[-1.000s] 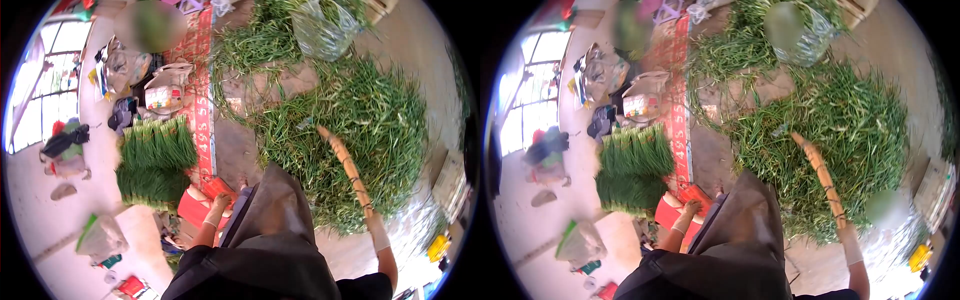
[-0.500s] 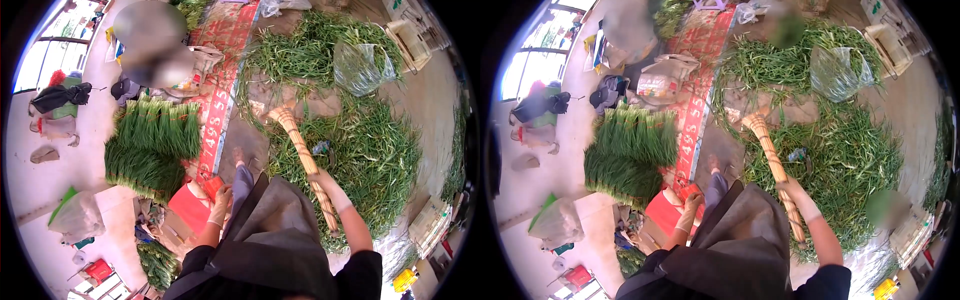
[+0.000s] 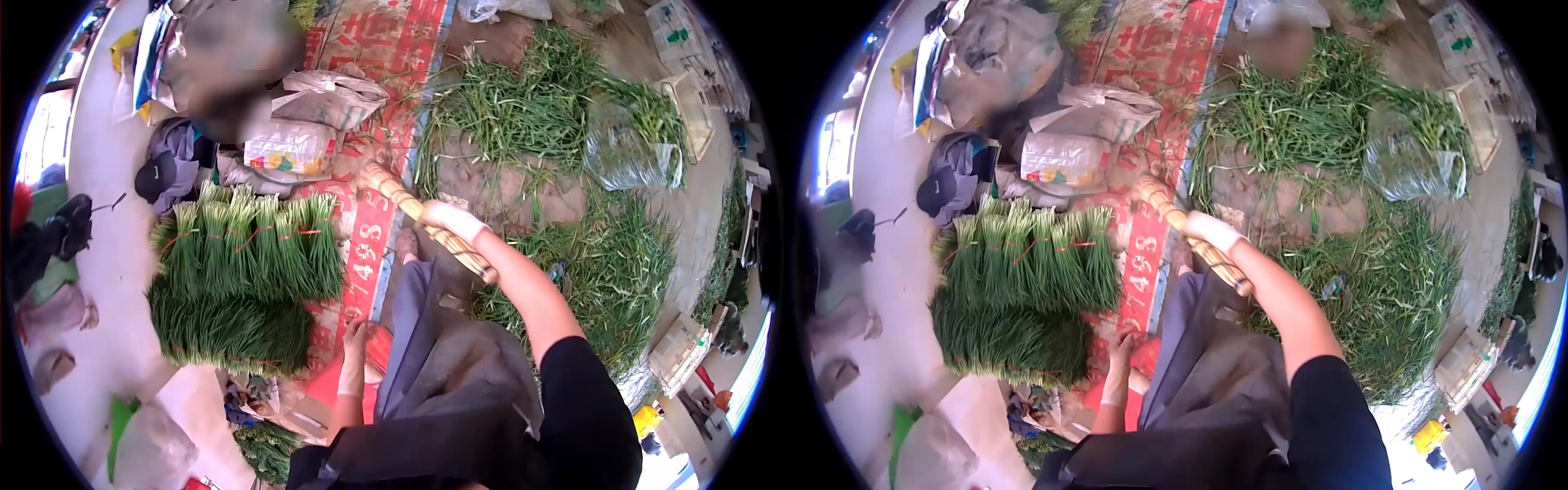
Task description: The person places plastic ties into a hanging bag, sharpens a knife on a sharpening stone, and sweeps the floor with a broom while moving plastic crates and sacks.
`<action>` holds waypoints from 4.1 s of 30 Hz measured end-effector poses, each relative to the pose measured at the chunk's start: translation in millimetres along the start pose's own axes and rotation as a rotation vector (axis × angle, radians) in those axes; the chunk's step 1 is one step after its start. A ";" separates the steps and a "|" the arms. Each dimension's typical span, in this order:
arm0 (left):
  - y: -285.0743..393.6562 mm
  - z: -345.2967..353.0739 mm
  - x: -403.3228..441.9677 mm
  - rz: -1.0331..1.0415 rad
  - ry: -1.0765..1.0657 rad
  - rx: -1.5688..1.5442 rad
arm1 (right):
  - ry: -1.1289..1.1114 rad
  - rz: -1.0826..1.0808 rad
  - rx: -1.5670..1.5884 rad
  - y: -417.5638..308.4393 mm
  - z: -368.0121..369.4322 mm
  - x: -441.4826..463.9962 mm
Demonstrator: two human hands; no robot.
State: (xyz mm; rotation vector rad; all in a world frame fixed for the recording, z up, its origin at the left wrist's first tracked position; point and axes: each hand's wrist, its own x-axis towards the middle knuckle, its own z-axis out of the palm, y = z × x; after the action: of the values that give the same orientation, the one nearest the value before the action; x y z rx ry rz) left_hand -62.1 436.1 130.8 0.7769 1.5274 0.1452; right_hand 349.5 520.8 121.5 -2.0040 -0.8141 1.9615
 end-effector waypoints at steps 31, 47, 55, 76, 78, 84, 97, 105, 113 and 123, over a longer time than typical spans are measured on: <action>530.7 193.8 397.5 1.049 0.255 1.424 | 0.356 0.271 0.190 -49.8 -218.8 -68.6; 584.8 -156.6 356.1 0.507 0.487 -0.285 | -0.036 -0.220 0.712 -264.6 -325.4 203.7; 532.8 -366.8 311.0 0.559 0.817 0.168 | 0.054 -0.214 1.169 -271.6 -251.2 281.8; 581.6 50.0 376.9 0.894 -0.120 1.325 | 0.393 0.204 0.851 -176.4 -267.0 68.3; 563.9 107.9 425.9 0.933 -0.384 1.185 | 0.337 0.064 0.849 -201.3 -295.9 139.1; 510.9 211.0 654.3 1.165 -0.210 1.314 | 0.141 -0.235 0.913 -216.2 -348.6 350.7; 484.6 123.7 778.2 -0.170 -0.255 1.283 | 0.074 -0.058 1.128 -131.6 -331.6 385.9; 527.7 146.8 734.8 0.211 0.086 1.762 | 0.228 0.002 1.045 -124.9 -317.0 375.5; 709.1 154.5 491.4 0.582 0.021 1.471 | 0.455 0.161 0.871 -153.4 -316.3 206.7; 557.1 48.7 633.2 0.237 -0.611 2.376 | 0.519 0.371 0.843 -102.5 -292.6 175.0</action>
State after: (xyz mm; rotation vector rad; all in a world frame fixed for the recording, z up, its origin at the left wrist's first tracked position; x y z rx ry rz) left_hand 247.5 1185.1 -107.6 2.3745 0.2966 -1.8550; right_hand 602.4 761.1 50.9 -1.9942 0.4657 1.4159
